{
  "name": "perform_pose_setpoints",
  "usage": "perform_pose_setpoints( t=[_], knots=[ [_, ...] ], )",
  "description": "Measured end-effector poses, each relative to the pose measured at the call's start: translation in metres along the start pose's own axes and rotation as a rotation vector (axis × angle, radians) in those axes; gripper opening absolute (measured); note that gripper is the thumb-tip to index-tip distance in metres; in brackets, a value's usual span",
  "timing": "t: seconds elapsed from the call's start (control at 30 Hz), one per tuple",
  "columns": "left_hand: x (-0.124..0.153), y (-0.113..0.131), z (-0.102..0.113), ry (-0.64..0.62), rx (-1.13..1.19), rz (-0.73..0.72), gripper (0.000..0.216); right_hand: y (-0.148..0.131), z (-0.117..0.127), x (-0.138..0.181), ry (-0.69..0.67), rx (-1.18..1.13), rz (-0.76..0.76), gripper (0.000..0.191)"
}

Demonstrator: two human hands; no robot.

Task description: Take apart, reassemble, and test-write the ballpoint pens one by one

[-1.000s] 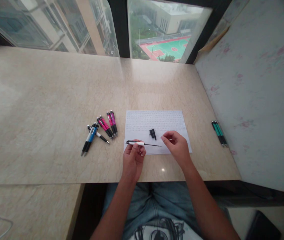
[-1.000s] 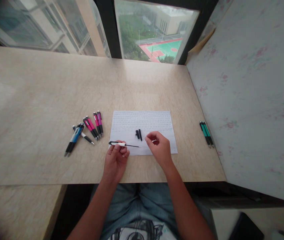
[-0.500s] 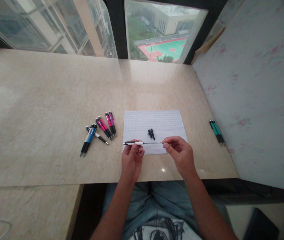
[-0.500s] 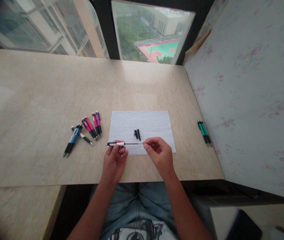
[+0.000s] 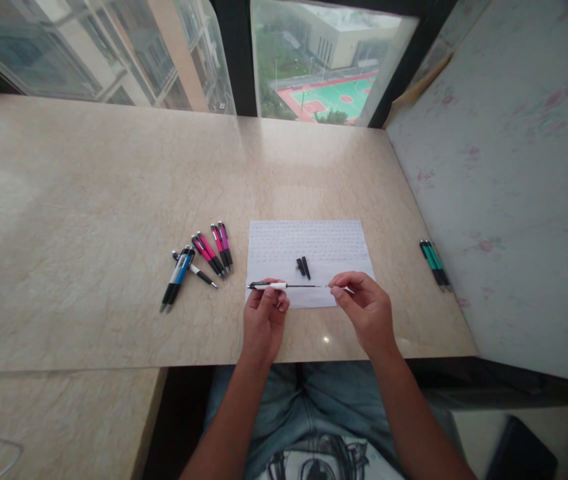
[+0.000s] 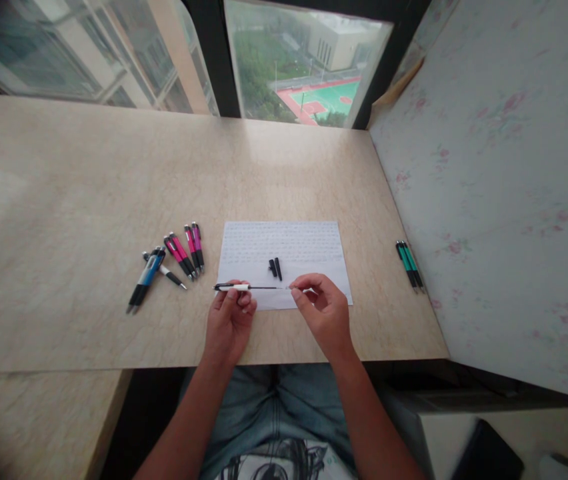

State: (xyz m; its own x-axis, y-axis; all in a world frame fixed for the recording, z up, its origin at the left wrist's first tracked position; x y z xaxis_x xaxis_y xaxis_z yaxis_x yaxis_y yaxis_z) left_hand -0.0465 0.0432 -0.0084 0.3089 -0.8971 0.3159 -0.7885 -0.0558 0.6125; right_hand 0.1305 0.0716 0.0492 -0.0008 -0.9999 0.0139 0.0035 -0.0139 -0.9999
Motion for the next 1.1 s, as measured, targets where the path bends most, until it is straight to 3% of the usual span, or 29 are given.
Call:
perform_pose_setpoints(
  t=[0.63,0.73,0.93,1.1],
  knots=[
    [0.001,0.0,-0.001,-0.005,-0.038,0.02,0.021,0.015,-0.026,-0.007,-0.177,0.068,-0.084,0.014],
    [0.001,-0.001,-0.001,0.0,-0.029,0.023,0.021,0.018,-0.022,-0.014,-0.232,0.257,-0.011,0.029],
    [0.001,0.0,-0.001,-0.006,-0.016,0.025,0.021,0.022,-0.021,-0.033,-0.224,0.866,0.2,0.054],
    [0.002,0.0,-0.002,-0.006,-0.014,0.033,0.021,0.023,-0.033,-0.047,-0.321,1.118,0.218,0.056]
  ],
)
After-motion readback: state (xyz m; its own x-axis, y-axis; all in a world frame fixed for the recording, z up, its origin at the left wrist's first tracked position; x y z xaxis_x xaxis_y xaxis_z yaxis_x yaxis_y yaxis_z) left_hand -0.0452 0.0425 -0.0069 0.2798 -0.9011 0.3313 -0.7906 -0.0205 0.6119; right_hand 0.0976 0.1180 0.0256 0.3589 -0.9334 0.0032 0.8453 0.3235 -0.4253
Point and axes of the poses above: each hand's wrist, its own x-axis away from the middle knuckle, its own z-axis out of the back of the hand, y = z × x, the point moved 4 cm from there along -x, towards the middle knuckle, and after that the axes turned 4 degrees about -z, right-handed, at the moved point
